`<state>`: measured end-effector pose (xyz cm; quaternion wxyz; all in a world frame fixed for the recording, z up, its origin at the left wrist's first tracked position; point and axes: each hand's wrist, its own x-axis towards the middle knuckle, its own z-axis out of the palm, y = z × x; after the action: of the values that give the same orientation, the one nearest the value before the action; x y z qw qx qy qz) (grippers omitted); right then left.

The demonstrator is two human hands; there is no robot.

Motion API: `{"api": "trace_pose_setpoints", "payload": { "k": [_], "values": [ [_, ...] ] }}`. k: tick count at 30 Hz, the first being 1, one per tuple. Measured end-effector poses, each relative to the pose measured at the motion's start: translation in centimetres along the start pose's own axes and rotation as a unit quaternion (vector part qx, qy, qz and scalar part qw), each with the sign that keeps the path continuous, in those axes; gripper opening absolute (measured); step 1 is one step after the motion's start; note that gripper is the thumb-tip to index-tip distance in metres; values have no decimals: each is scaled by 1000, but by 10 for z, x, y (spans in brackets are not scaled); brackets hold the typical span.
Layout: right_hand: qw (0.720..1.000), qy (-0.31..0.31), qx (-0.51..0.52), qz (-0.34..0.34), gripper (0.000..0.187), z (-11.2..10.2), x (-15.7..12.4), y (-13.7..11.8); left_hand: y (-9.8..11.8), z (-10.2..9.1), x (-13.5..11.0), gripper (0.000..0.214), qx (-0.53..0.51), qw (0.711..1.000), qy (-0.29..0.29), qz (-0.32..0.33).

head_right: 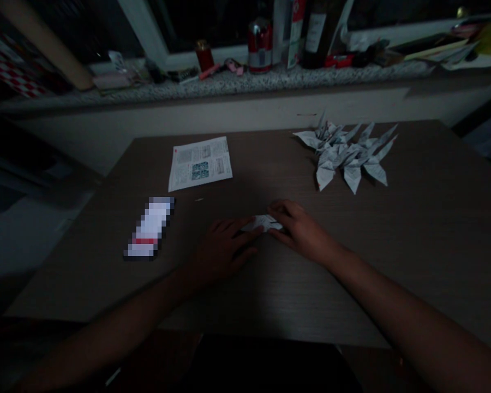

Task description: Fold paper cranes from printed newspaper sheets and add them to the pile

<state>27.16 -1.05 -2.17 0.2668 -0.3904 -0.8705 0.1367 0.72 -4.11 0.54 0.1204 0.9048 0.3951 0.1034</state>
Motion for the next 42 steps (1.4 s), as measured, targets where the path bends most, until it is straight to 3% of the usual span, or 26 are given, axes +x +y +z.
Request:
{"api": "trace_pose_setpoints", "payload": {
  "k": [7, 15, 18, 20, 23, 25, 27, 34, 39, 42],
  "values": [
    [998, -5, 54, 15, 36, -2, 5, -1, -10, 1, 14, 45, -86, 995, 57, -18],
    [993, -3, 116, 39, 35, -3, 6, -8, -24, -8, 44, 23, -159, 986, 7, -49],
    [986, 41, 137, 90, 45, -3, 7, -8, -24, -10, 47, 20, -240, 967, 11, -80],
    [968, 92, 182, 145, 56, -2, 7, -7, -23, -11, 47, 20, -295, 950, 12, -106],
    [911, 134, 326, 213, 60, 3, 9, -8, -18, -10, 47, 19, -361, 923, 17, -133],
    [888, 107, 380, 236, 43, 6, 11, -12, -13, -9, 46, 19, -396, 908, 24, -137],
    [893, 65, 361, 262, 34, 6, 13, -19, -9, -7, 44, 22, -423, 895, 31, -139],
    [893, 20, 363, 264, 30, 3, 15, -30, -7, -2, 41, 25, -472, 869, 20, -149],
    [892, -15, 374, 255, 30, 3, 14, -34, -8, -13, 44, 24, -468, 867, 80, -154],
    [883, -33, 397, 249, 29, 5, 13, -36, -9, -16, 45, 23, -477, 863, 87, -143]
  ]
}}
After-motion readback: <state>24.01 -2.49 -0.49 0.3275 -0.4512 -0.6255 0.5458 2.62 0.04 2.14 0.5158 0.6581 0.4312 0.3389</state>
